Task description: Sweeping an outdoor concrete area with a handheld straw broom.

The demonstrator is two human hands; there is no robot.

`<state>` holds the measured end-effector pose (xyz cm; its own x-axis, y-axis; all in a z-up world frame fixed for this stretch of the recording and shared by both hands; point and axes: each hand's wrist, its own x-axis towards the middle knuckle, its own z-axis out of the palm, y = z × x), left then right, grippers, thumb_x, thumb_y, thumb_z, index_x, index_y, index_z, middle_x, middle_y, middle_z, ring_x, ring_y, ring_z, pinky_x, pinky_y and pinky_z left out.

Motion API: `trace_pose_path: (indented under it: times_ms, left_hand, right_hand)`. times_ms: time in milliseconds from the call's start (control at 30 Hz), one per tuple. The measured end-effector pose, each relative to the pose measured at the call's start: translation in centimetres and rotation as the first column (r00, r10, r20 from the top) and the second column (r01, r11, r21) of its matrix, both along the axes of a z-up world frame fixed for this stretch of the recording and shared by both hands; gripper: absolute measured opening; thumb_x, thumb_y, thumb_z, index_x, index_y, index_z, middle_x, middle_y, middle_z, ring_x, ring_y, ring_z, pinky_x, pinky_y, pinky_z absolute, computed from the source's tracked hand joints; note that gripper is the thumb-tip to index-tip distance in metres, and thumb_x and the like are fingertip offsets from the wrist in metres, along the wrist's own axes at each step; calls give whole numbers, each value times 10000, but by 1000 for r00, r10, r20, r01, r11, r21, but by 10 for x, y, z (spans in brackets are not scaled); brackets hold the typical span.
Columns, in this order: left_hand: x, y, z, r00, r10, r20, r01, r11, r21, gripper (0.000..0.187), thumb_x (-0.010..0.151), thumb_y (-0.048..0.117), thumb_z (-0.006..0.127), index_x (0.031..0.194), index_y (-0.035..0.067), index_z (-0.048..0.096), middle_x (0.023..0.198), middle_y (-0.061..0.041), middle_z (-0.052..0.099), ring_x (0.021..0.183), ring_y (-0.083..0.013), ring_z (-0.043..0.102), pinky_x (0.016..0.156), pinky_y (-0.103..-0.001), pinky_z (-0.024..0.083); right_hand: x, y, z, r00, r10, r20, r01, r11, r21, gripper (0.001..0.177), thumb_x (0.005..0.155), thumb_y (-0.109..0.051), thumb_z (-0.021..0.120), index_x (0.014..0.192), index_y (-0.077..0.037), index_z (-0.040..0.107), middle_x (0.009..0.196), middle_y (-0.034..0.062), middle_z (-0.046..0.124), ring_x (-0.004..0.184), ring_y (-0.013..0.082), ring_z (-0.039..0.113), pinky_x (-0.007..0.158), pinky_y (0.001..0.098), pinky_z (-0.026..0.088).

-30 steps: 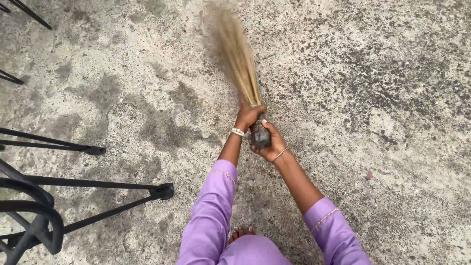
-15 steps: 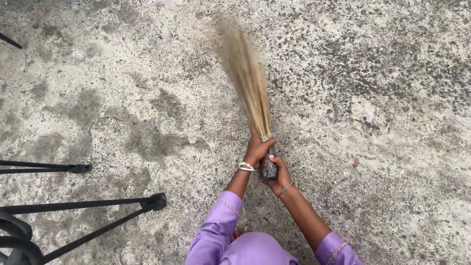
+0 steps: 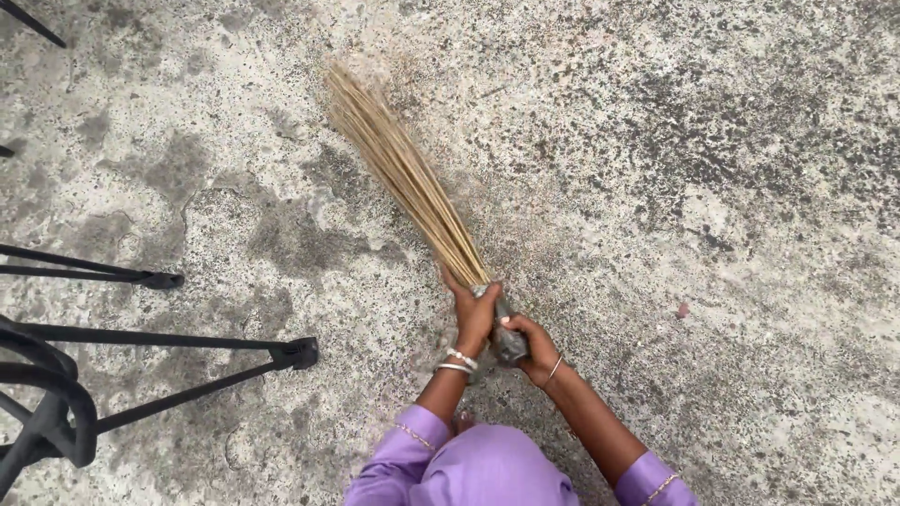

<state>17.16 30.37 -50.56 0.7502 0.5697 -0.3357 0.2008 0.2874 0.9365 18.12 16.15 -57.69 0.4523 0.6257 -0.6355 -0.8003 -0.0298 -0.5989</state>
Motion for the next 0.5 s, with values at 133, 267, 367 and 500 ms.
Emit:
trace_pose_path:
  times_ms: [133, 267, 367, 500]
  left_hand:
    - [22, 5, -61, 911, -352, -214, 398, 888, 232, 1264, 776, 186, 819, 1631, 213, -110, 1257, -232, 674, 955, -283, 726, 804, -361, 594]
    - [31, 13, -10, 776, -599, -197, 630, 747, 211, 1266, 735, 160, 838, 1637, 210, -49, 1274, -232, 656, 956, -298, 719, 807, -375, 588]
    - [18, 8, 14, 773, -624, 113, 606, 780, 157, 1212, 745, 56, 767, 1667, 221, -2, 1406, -166, 535, 1027, -266, 687, 805, -379, 609]
    - [-19, -24, 22, 928, -281, 245, 274, 960, 61, 1164, 777, 1, 689, 1664, 245, -24, 1454, -184, 515, 1018, -262, 680, 781, -375, 618]
  right_hand:
    - [-30, 5, -18, 956, -221, -191, 240, 967, 87, 433, 862, -472, 613, 1078, -98, 646, 906, 102, 697, 711, 261, 693, 574, 424, 524]
    - [-58, 27, 26, 826, -522, -212, 542, 839, 42, 409, 855, -459, 582, 1152, -179, 612, 1014, 18, 695, 849, 191, 682, 674, 420, 547]
    - [-50, 19, 40, 867, -498, 7, 496, 865, 73, 417, 913, -407, 610, 1219, -126, 565, 1020, 45, 635, 887, 196, 640, 730, 417, 563]
    - [-42, -21, 29, 953, -238, 186, 234, 971, 43, 500, 800, -312, 623, 1277, -192, 536, 1096, 23, 666, 935, 161, 679, 793, 350, 587]
